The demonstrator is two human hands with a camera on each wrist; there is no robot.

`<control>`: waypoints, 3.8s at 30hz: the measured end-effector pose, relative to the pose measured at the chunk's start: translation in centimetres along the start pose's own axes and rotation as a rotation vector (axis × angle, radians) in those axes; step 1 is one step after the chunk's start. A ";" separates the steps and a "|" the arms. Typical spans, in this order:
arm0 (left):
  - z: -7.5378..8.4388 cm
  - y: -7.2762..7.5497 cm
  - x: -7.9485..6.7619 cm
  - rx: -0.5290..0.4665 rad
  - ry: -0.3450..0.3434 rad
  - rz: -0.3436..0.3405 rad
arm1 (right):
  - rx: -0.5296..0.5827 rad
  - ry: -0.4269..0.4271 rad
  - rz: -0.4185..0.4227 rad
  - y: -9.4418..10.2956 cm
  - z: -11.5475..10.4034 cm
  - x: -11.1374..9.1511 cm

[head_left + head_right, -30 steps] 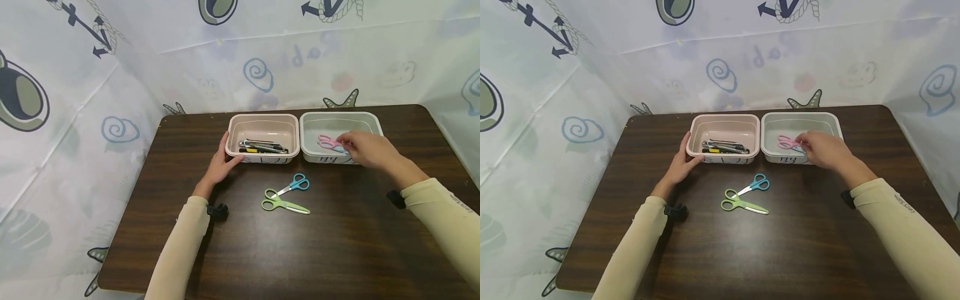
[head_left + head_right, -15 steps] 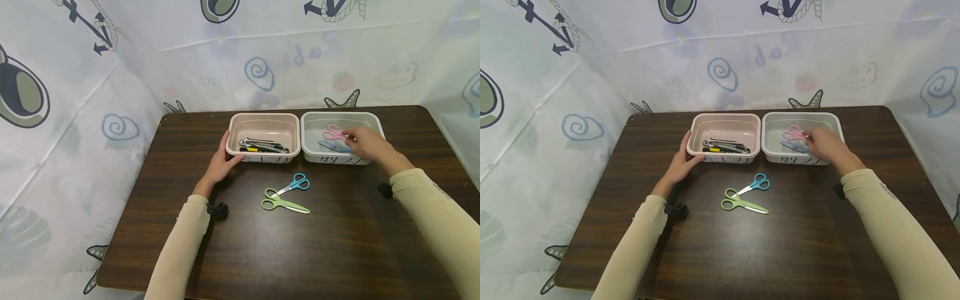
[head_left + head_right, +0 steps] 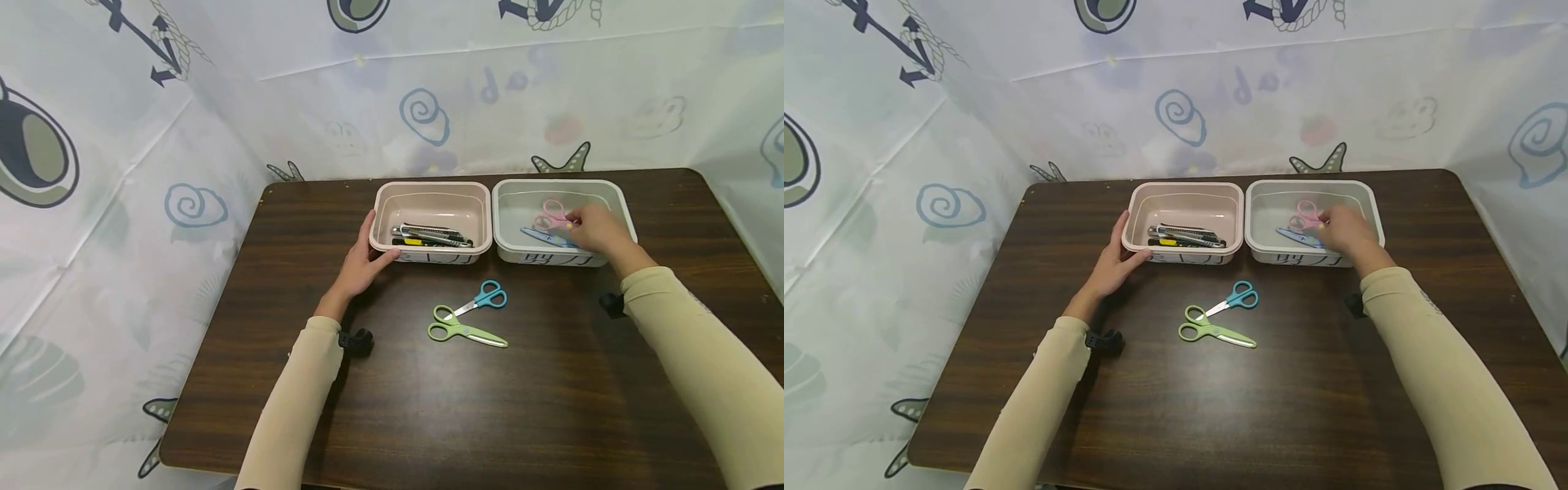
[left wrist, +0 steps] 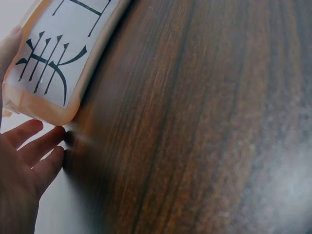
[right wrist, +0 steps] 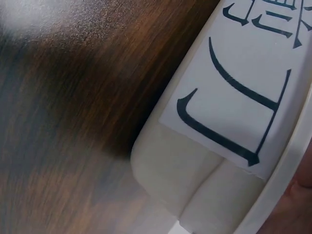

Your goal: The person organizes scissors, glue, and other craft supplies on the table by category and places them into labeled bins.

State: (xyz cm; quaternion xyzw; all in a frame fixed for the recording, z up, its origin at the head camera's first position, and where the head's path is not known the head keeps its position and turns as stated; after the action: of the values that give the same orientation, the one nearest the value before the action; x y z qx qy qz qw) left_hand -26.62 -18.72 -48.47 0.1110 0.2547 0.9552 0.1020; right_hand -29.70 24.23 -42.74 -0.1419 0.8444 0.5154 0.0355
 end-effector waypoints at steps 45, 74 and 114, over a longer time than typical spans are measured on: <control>4.6 0.7 -1.1 -0.036 -0.005 -0.058 | 0.005 0.234 0.229 2.1 -6.1 -6.6; -0.1 -0.1 -0.1 -0.006 0.032 -0.017 | -0.315 0.740 0.149 -14.1 -13.4 -12.7; 2.3 0.1 -0.6 -0.030 0.019 -0.041 | -0.357 0.792 0.183 -14.9 -13.7 -14.5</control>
State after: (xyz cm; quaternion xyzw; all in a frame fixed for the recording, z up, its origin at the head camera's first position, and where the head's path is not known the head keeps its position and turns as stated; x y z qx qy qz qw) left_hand -25.47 -17.92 -46.57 0.0953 0.2434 0.9577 0.1207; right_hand -10.55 8.72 -46.14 -0.2570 0.6997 0.5602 -0.3614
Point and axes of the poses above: each hand's wrist, its own x-axis towards the middle knuckle, its own y-axis out of the back of the hand, z = x × y, the point moved 5 cm from there along x, towards the middle knuckle, and after that the axes turned 2 degrees about -z, right-handed, at the moved point
